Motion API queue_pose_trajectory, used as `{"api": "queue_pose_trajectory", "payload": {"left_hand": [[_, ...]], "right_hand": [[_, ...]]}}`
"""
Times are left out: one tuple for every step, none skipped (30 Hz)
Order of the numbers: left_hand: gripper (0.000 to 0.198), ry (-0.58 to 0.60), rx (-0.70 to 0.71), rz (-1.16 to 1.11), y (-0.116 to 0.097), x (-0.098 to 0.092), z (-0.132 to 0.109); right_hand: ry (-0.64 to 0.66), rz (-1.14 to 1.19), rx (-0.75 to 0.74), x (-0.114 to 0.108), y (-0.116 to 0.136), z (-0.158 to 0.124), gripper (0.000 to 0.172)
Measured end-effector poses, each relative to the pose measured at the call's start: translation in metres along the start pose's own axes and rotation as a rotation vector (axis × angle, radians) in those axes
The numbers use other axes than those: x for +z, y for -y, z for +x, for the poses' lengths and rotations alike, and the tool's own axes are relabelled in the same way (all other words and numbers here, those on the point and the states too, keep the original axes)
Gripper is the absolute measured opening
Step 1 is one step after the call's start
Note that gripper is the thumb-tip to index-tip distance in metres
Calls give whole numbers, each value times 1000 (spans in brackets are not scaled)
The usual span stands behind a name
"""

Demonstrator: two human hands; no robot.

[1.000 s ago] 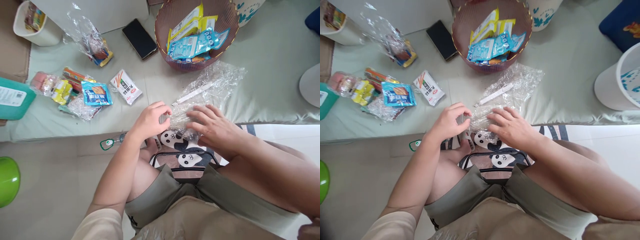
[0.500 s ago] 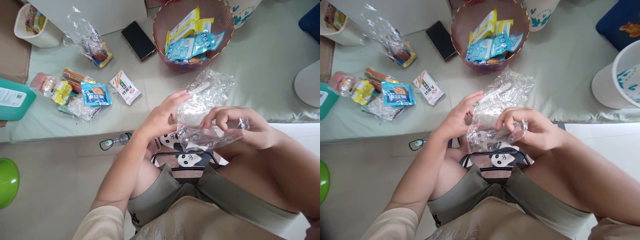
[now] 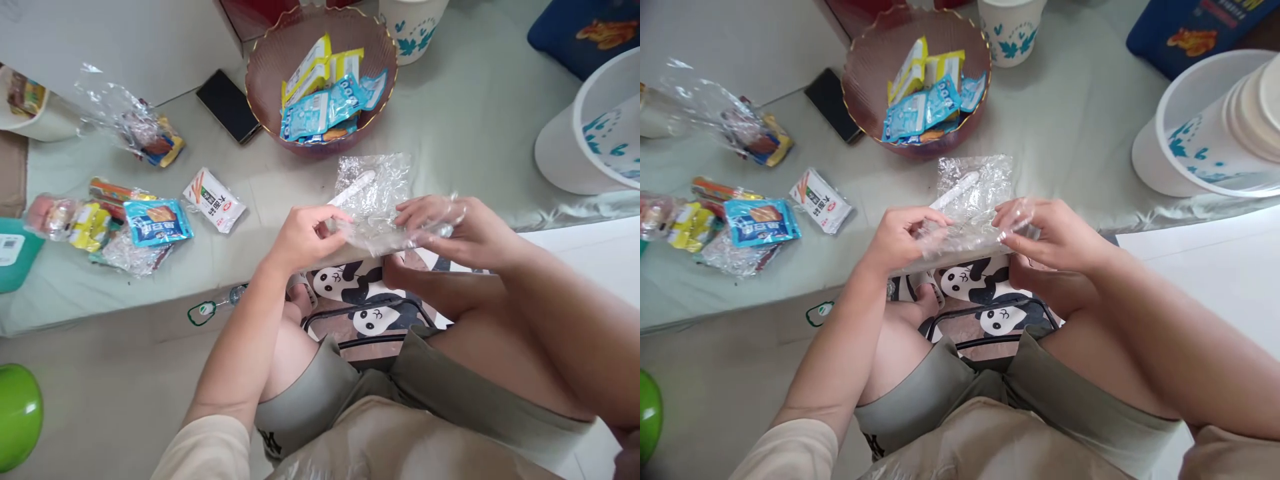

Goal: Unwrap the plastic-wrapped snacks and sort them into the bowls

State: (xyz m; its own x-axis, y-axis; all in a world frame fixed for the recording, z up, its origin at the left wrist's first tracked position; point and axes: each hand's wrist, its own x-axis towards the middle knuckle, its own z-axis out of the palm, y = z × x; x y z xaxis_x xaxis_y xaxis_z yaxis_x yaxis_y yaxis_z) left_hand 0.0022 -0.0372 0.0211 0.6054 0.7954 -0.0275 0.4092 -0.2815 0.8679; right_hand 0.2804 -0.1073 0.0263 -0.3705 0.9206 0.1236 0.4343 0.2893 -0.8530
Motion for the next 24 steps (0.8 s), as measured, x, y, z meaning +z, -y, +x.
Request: {"api": "queue_pose_trajectory", "payload": {"left_hand": [[24, 12, -12, -25, 0, 0, 1], [30, 22, -24, -53, 0, 0, 2], [31, 28, -40, -77, 0, 1, 4], [27, 28, -60, -94, 0, 2, 5], [23, 24, -81, -102, 0, 3, 7], [23, 19, -104, -102, -1, 4, 8], [26, 16, -128, -96, -2, 4, 9], [30, 21, -151, -88, -3, 5, 10], [32, 35, -171, -81, -3, 6, 10], [33, 52, -192, -81, -4, 6, 10], [33, 67, -215, -93, -4, 6, 10], [34, 72, -238, -120, -4, 6, 9], [39, 67, -258, -161, -3, 6, 9], [46, 47, -272, -211, -3, 6, 8], [52, 19, -282, -260, -2, 5, 8], [54, -12, -289, -298, -1, 5, 7], [52, -39, -296, -317, -1, 5, 7], [46, -62, -303, -318, -1, 4, 7], [40, -83, -307, -304, -1, 4, 8], [35, -101, -311, -281, -1, 4, 8], [31, -113, -313, -255, -1, 4, 8], [29, -116, -313, -233, -1, 4, 8], [27, -115, -312, -212, -1, 5, 8], [26, -109, -312, -191, -1, 5, 8]], "right_hand": [[-43, 12, 69, 0, 1, 1, 21], [-85, 23, 143, 0, 3, 3, 24], [-123, 38, 210, 0, 5, 4, 26], [-156, 57, 263, 0, 7, 6, 28], [-187, 78, 300, 0, 8, 7, 29], [-214, 93, 325, 0, 8, 9, 30], [-241, 98, 345, 0, 8, 10, 30], [-268, 94, 362, 0, 8, 12, 30], [-295, 88, 375, 1, 7, 14, 29], [-323, 86, 385, 1, 6, 16, 28], [-346, 91, 394, 2, 5, 19, 26], [-356, 102, 401, 4, 4, 21, 24], [-350, 119, 407, 6, 3, 24, 22], [-327, 138, 414, 8, 3, 26, 21], [-293, 151, 424, 10, 4, 28, 19], [-256, 154, 439, 12, 5, 30, 18], [-222, 146, 460, 14, 7, 32, 16], [-199, 122, 486, 16, 10, 33, 15], [-187, 83, 511, 18, 13, 33, 15], [-188, 34, 530, 19, 16, 33, 14], [-199, -18, 539, 21, 20, 33, 14], [-219, -66, 541, 21, 23, 32, 14], [-243, -106, 542, 22, 25, 32, 15], [-265, -138, 547, 22, 26, 31, 16]]}}
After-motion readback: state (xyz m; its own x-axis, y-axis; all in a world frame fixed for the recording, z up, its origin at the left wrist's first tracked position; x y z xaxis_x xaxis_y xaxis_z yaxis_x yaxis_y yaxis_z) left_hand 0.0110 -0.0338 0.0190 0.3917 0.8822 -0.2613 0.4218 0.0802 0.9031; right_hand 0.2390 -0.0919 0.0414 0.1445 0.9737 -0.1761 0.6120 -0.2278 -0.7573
